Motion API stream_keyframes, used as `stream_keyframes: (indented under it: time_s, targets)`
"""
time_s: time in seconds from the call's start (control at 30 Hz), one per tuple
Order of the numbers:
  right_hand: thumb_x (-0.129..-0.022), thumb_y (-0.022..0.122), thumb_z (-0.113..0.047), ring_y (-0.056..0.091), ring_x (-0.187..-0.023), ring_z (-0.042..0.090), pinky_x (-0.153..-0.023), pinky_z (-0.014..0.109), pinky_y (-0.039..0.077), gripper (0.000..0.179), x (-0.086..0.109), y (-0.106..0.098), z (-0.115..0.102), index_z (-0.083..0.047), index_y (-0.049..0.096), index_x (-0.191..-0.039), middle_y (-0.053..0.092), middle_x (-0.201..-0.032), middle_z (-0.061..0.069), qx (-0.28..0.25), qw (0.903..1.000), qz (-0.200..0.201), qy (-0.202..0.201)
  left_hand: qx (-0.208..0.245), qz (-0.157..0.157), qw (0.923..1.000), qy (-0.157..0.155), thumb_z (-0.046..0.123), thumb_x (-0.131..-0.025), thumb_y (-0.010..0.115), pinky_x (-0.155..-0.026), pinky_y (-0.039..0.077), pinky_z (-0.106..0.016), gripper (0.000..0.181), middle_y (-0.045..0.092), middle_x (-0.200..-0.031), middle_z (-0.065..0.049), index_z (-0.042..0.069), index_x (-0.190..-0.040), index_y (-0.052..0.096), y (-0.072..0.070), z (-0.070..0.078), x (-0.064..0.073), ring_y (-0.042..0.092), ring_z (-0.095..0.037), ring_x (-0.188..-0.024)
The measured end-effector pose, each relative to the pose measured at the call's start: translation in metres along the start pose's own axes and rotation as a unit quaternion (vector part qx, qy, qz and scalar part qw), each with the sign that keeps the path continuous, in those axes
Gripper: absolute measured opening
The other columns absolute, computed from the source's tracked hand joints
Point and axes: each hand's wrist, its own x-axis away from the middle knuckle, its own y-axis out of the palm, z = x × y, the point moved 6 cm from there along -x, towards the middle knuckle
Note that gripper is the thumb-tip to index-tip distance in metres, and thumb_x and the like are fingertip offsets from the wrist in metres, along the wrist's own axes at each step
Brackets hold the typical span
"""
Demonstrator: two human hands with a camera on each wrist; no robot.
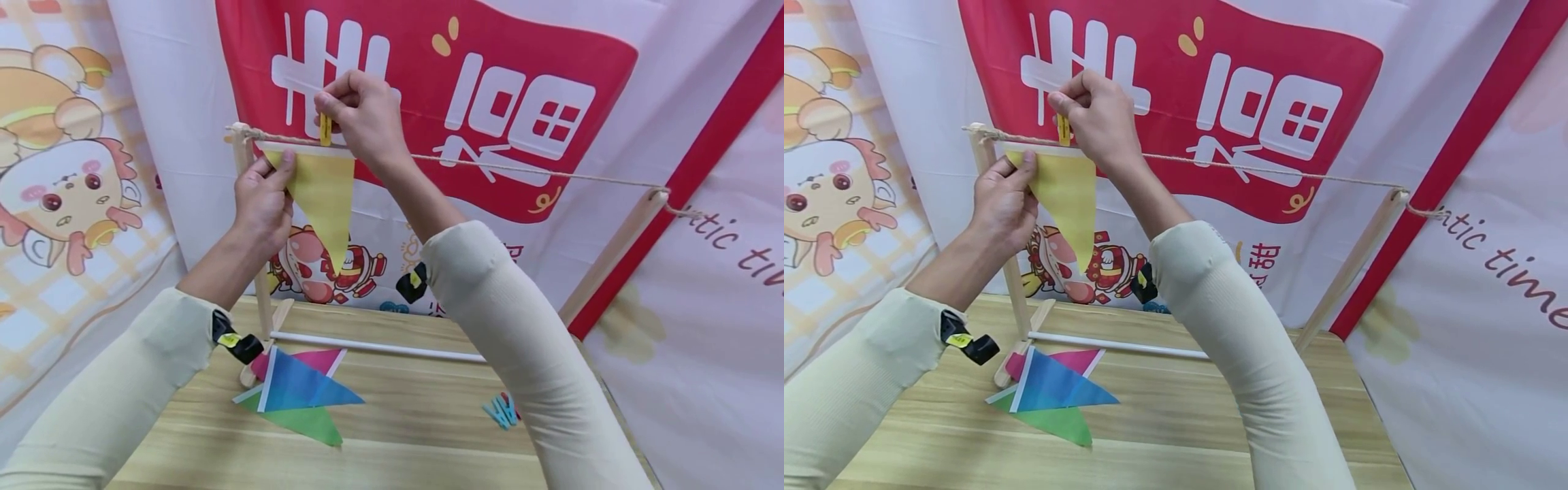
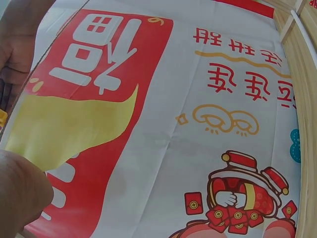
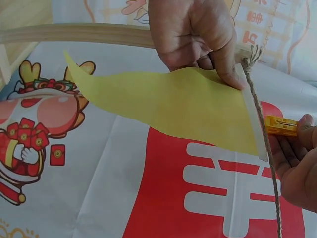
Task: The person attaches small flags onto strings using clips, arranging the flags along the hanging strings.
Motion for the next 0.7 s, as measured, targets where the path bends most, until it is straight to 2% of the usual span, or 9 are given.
stream_keyframes:
  time_s: [0.13,0.5,0.7]
  targets:
    - [-0.109,0.074,-0.019,0.079,-0.095,0.018,-0.097,0.022,0.066,0.021,-0.002,0.005,0.003,-0.002,0.076,-0.121,0.081,-0.113,0.014,0.007,0.9998,-0.002,0.017,0.002,0.002,1.0000,-0.006,0.027,-0.100,0.081,-0.126,0.051,-0.025,0.053,0.065,-0.155,0.001,0.014,-0.150,0.070,0.001,0.000,0.000,0.060,-0.018,-0.148]
    - [-0.110,0.075,-0.019,0.071,-0.094,0.016,-0.088,0.021,0.065,0.020,-0.004,0.013,-0.002,-0.002,0.078,-0.120,0.080,-0.115,0.012,0.077,0.9967,-0.021,0.015,0.007,0.007,0.9998,-0.017,0.027,-0.100,0.080,-0.125,0.051,-0.025,0.053,0.065,-0.156,0.001,0.015,-0.151,0.070,0.000,0.001,0.000,0.060,-0.017,-0.150]
    - [-0.110,0.075,-0.018,0.072,-0.094,0.018,-0.090,0.020,0.066,0.019,-0.004,0.014,-0.003,-0.002,0.079,-0.120,0.078,-0.115,0.012,0.091,0.9951,-0.034,0.016,0.017,0.009,0.9996,-0.021,0.025,-0.099,0.081,-0.125,0.051,-0.024,0.053,0.064,-0.157,0.000,0.015,-0.150,0.071,0.002,0.001,-0.001,0.060,-0.017,-0.151]
